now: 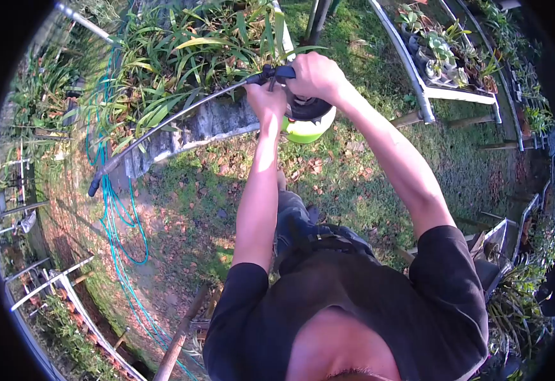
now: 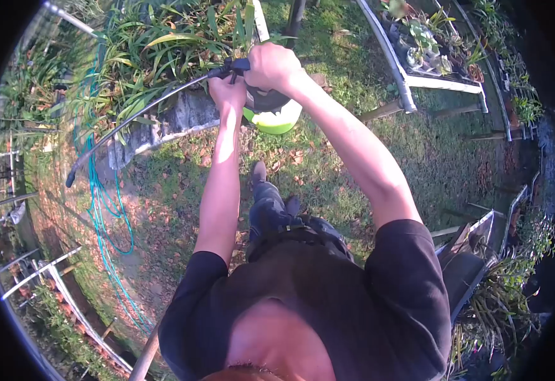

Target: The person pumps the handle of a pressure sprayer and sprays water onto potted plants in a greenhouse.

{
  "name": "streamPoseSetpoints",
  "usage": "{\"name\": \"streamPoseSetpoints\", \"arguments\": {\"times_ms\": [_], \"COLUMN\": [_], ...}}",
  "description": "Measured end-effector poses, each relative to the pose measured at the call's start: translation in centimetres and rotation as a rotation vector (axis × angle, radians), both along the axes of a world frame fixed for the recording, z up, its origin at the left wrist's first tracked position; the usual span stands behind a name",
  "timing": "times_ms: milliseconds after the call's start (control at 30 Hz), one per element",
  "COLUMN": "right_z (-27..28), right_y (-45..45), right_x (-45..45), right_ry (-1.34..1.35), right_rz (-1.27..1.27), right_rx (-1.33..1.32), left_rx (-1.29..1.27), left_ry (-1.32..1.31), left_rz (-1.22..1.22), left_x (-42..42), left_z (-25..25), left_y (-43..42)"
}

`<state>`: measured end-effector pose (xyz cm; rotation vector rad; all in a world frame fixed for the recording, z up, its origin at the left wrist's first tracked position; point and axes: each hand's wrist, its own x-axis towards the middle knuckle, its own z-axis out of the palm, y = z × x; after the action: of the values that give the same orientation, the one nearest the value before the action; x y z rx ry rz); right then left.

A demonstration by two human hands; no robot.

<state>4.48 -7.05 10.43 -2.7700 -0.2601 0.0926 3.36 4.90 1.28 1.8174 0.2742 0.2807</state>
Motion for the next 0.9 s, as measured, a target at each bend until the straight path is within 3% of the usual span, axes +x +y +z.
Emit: {"name": "streamPoseSetpoints", "arguments": {"times_ms": [33, 200, 267, 300, 333, 433, 467, 600, 633, 700, 733, 800, 867, 900], "right_z": [0.0, 12.1, 10.9, 8.8, 7.4, 7.0, 5.2, 2.1, 1.1, -1.7, -1.8, -0.9, 1.5, 2.0], "right_y": [-0.2, 0.5, 0.6, -0.2, -0.3, 0.0, -0.5, -0.6, -0.3, -0.5, -0.4, -0.6, -0.2, -0.1], "right_x": [-0.1, -0.9, 0.8, 1.4, 1.3, 0.9, 1.8, 1.3, 1.0, 0.1, 0.1, 0.2, 0.2, -0.1], "right_ry": [0.020, -0.260, -0.340, -0.342, -0.339, -0.141, -0.184, -0.139, -0.014, -0.035, -0.060, -0.012, 0.206, 0.195], "right_rz": [0.034, 0.141, 0.125, 0.132, 0.144, 0.058, 0.089, 0.066, -0.016, -0.002, -0.014, 0.019, 0.076, 0.132], "right_rx": [0.000, -0.062, -0.148, -0.111, -0.072, 0.048, -0.104, -0.006, -0.018, 0.000, 0.014, 0.005, -0.023, -0.068], "left_rx": [-0.105, -0.165, -0.229, 0.051, -0.092, -0.063, -0.105, -0.084, -0.072, -0.210, -0.327, -0.041, -0.190, -0.017], "left_ry": [-0.068, 0.008, -0.070, -0.009, -0.092, -0.026, -0.048, -0.022, -0.074, -0.144, -0.210, -0.084, -0.067, -0.086], "left_rz": [-0.016, -0.025, -0.002, 0.003, 0.047, 0.044, 0.055, 0.029, -0.028, 0.074, 0.138, 0.014, 0.000, 0.011], "left_x": [2.2, 2.6, 2.6, 1.7, 1.8, 1.7, 1.7, 1.5, 2.0, 1.5, 1.7, 1.7, 1.0, 1.2], "left_z": [-5.0, -4.3, -4.8, -3.2, -3.3, -2.5, -2.5, -1.9, -3.7, -2.9, -2.9, -4.0, -2.7, -4.1], "left_y": [0.4, 0.6, 0.3, 0.3, 0.0, 0.4, 0.2, 0.2, 0.6, -0.5, -1.1, 0.2, 0.1, 0.3]}}
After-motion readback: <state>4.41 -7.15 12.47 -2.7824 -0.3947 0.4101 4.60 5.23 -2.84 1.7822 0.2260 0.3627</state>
